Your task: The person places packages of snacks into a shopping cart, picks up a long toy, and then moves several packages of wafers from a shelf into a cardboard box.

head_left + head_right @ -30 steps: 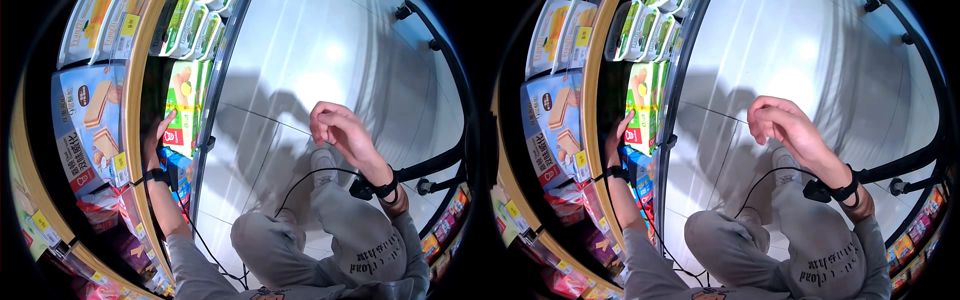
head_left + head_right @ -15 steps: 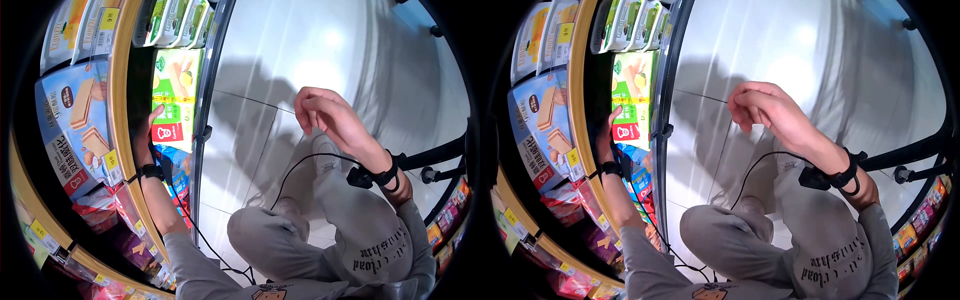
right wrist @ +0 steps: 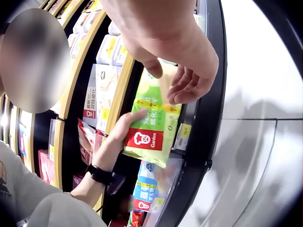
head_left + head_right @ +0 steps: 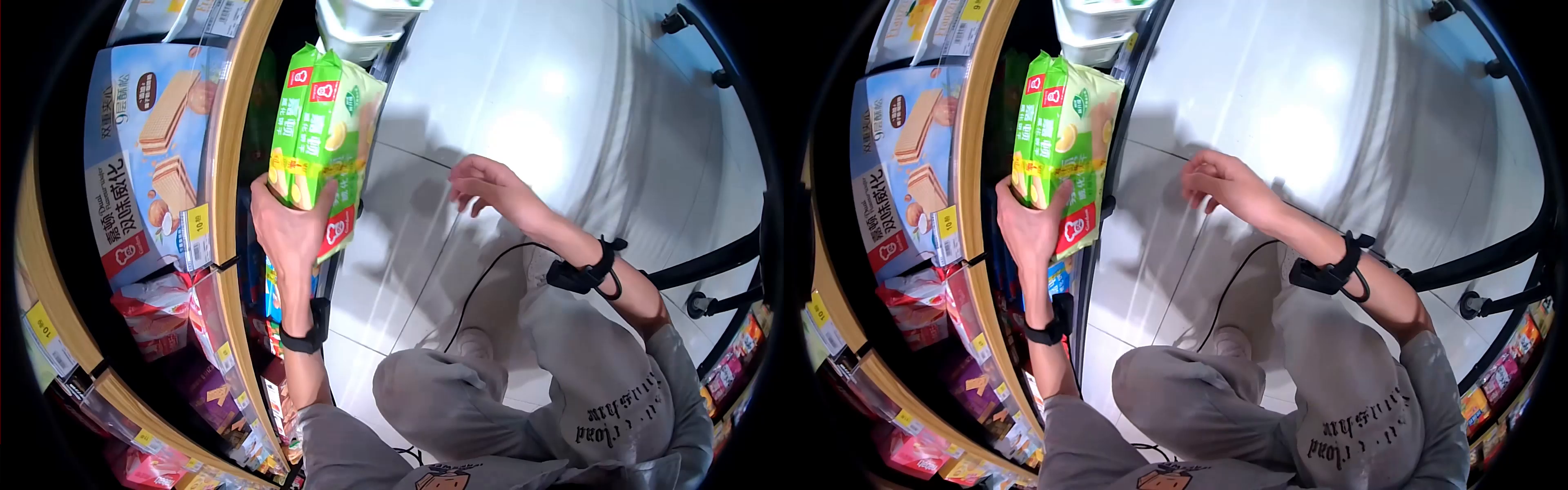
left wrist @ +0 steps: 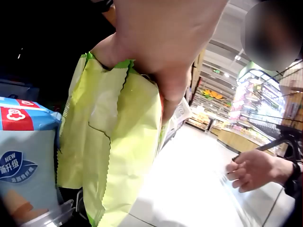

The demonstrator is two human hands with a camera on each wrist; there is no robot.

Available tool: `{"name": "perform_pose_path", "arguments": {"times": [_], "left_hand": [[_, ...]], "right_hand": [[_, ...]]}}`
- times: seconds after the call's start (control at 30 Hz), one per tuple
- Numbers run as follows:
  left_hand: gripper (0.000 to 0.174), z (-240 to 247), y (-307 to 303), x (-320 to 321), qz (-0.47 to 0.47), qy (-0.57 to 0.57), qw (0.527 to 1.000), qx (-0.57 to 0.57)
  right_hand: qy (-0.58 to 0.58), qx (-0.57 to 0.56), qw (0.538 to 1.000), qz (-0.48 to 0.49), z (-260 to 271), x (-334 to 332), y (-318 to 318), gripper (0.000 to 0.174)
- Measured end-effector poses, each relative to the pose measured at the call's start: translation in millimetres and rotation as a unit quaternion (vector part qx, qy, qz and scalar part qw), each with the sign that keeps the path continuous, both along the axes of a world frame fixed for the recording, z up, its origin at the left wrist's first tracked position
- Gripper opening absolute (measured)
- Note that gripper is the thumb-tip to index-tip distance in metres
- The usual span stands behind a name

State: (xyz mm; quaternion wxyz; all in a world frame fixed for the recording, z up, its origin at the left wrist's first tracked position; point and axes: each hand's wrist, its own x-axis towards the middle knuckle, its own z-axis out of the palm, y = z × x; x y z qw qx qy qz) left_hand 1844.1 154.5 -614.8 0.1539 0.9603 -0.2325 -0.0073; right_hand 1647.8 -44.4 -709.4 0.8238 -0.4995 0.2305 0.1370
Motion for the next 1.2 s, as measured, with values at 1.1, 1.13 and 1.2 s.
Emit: {"name": "perform_pose_path", "arguments": {"times": [1.1, 1.13, 1.2], "left_hand": [[0.081, -130, 30, -51, -0.302, 0.454, 0.835, 0.074], [0.081, -145, 34, -50, -0.310, 0.455, 0.832, 0.064], [0.081, -153, 31, -49, -0.289, 0.497, 0.817, 0.043]], "right_hand": [[-0.146, -0.220, 0.933, -0.243, -96, 149, -131, 0.079], [-0.140, -0.200, 0.943, -0.225, -97, 147, -132, 0.079], [-0.104, -0.185, 0.960, -0.180, -99, 141, -139, 0.072]]}}
